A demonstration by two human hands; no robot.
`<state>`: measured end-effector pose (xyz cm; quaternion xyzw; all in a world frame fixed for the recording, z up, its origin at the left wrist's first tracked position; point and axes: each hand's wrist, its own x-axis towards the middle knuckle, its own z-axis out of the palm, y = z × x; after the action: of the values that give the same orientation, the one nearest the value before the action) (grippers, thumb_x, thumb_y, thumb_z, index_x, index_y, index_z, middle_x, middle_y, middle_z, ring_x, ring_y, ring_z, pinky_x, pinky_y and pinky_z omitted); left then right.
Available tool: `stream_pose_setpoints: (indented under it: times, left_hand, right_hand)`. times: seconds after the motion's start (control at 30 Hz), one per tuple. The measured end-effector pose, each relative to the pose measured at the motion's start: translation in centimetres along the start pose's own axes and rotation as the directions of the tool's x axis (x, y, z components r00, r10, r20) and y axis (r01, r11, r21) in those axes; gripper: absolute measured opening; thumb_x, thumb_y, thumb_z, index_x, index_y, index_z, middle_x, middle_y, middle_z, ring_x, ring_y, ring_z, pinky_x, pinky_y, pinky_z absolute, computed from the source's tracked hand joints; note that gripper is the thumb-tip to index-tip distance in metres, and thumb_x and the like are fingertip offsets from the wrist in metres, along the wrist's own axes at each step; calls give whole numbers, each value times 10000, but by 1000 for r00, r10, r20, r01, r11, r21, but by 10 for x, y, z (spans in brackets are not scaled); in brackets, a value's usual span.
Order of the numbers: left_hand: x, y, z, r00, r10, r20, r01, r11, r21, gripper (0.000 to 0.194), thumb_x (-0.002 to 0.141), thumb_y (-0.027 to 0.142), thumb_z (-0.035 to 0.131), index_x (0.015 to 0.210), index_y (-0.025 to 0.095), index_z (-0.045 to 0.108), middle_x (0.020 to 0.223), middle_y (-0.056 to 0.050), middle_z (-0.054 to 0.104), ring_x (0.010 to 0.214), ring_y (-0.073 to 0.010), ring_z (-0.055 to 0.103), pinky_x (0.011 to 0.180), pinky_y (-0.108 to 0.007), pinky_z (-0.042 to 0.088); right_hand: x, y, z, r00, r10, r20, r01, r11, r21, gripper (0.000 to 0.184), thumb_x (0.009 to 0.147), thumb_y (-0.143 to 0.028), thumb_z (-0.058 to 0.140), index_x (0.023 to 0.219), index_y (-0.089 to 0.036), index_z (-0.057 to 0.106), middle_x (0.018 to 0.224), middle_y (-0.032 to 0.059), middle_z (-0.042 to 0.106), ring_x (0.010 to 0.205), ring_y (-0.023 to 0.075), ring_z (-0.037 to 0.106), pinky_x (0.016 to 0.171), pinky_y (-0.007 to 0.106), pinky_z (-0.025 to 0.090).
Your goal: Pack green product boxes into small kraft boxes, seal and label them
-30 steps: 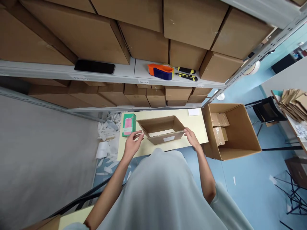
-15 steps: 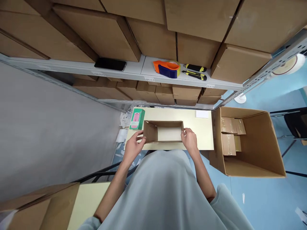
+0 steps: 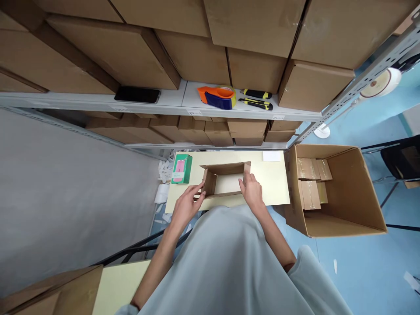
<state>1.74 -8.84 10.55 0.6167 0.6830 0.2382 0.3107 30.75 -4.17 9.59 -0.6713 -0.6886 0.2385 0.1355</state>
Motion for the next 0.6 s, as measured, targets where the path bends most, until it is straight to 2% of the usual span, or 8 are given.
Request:
stream_pose_setpoints:
  times: [0.07,0.2,0.27,0.33,0.47,0.53,0.6]
  left_hand:
    - [1,-5,-1,999,24,42,-24,1000,12,496,1059,478,595,1504,321,748,1292,-81,765,877,-235,787,894,-377,647]
    - [6,-15,2,989,116,90,-114,993,-34,456,1099,531,551,1400,309,811,1399,-99,742,1262,-292,753,1130,-421,605]
    - [11,-19,7,987,138,80,-134,990,-50,453,1113,542,529,1352,300,828,1461,-104,720,1360,-302,711,1195,-443,572]
    - [16,-22,13,987,151,58,-148,987,-59,461,1128,541,501,1340,292,826,1463,-108,722,1363,-305,708,1215,-457,553]
    - [26,-29,23,984,175,40,-174,984,-47,507,1142,566,458,1364,257,793,1302,-128,786,1267,-322,735,1187,-491,545]
    - [32,-32,27,990,139,5,-138,990,-37,587,1117,604,519,1536,226,679,1264,-143,782,1185,-324,757,1127,-492,575]
    - [38,-34,30,994,88,-58,-89,996,-25,812,1072,646,613,1724,188,457,1371,-189,731,1136,-329,775,1053,-489,612]
  right_hand:
    - [2,-3,-1,1000,8,22,-8,1000,-30,528,1164,-461,545,1610,-184,606,1199,155,728,897,275,733,756,341,547]
    - [6,-5,-8,998,-15,61,19,997,-71,434,1163,-430,584,1534,-234,691,1353,167,683,1019,286,751,791,345,565]
    - [8,-2,-10,995,-65,77,69,996,-59,373,1180,-414,540,1424,-245,766,1402,162,676,1131,303,738,837,360,584]
    - [9,3,-10,989,-116,87,120,992,-34,409,1201,-431,476,1283,-240,827,1430,160,683,1210,313,711,894,384,600]
    - [12,11,-8,978,-196,77,196,981,7,559,1223,-470,366,1058,-239,847,1384,140,749,1257,310,677,968,406,601]
    - [16,13,-5,985,-166,41,166,986,7,611,1231,-505,307,1047,-234,823,1223,146,801,1143,294,716,921,381,590]
    - [20,14,-1,997,-73,-23,73,997,3,617,1229,-555,285,1140,-209,789,1065,147,811,980,278,750,848,354,566]
